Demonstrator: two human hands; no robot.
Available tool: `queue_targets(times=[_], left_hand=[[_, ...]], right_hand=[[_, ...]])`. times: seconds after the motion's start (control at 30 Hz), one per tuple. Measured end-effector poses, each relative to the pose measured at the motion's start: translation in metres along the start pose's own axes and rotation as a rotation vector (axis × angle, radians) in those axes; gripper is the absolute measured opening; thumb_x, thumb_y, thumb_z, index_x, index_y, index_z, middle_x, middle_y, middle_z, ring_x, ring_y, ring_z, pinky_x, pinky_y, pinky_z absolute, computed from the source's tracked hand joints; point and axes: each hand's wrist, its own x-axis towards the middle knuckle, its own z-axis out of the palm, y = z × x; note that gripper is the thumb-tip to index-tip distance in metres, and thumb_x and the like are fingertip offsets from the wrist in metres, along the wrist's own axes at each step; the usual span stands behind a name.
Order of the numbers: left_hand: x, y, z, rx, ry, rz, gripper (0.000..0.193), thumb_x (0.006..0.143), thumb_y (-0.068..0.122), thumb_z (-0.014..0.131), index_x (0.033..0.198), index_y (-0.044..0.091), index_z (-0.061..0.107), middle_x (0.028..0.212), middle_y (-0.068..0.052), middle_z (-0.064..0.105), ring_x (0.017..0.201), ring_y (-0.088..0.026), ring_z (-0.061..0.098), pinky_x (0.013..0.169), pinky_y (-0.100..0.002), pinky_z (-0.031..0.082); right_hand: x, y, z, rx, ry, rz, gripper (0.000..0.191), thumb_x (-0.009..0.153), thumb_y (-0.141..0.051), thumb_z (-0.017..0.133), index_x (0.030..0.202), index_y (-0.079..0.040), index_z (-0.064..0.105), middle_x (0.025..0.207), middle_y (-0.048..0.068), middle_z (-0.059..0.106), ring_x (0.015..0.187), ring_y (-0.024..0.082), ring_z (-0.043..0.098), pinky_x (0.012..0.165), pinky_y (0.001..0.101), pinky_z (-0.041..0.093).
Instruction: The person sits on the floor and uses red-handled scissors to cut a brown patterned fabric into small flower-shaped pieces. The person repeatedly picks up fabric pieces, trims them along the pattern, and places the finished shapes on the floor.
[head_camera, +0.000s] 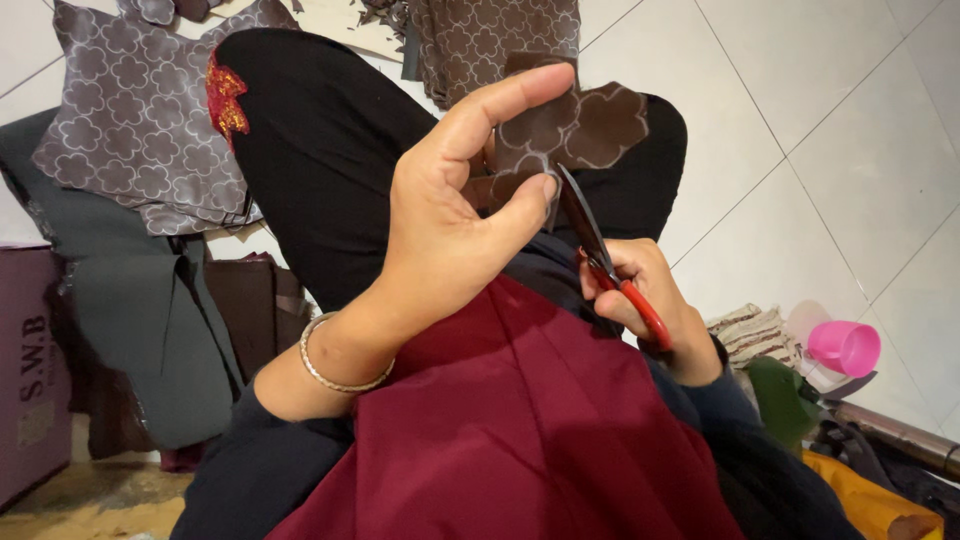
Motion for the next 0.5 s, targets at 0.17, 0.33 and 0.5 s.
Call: queue_targets(times=[0.17,0.33,0.5], left_hand=[[-0.001,0.000,0.001,0.131,0.008,-0.015,0.055,0.094,-0.012,0.067,0.146,0.003,0.057,0.127,-0.001,0.066,0.087,-0.002,0.055,0.078,-0.018,0.052],[-0.004,-0.009,0.000,-0.083,-0.075,0.050,0.050,0.105,-0.012,0.066,0.151,0.001,0.051,0.131,-0.004,0.067,0.105,-0.002,0.062,0.096,-0.017,0.056],[-0.002,-0.017,-0.005,-0.199,-0.101,0.029,0.054,0.102,-0.011,0.065,0.152,-0.003,0.048,0.136,-0.008,0.064,0.120,-0.008,0.063,0.106,-0.022,0.053]], right_hand=[[-0.003,-0.004,0.000,-0.036,-0.015,-0.009,0.078,0.082,-0.086,0.059,0.076,-0.008,0.060,0.063,-0.003,0.054,0.055,0.007,0.051,0.050,0.0237,0.038],[0.000,0.001,0.001,-0.088,0.026,-0.068,0.080,0.080,-0.089,0.057,0.074,-0.009,0.061,0.066,-0.002,0.055,0.056,0.008,0.052,0.051,0.0243,0.038],[0.000,0.001,0.000,-0.061,0.014,-0.048,0.081,0.080,-0.089,0.057,0.078,-0.008,0.060,0.066,-0.003,0.055,0.056,0.007,0.052,0.050,0.0246,0.038]])
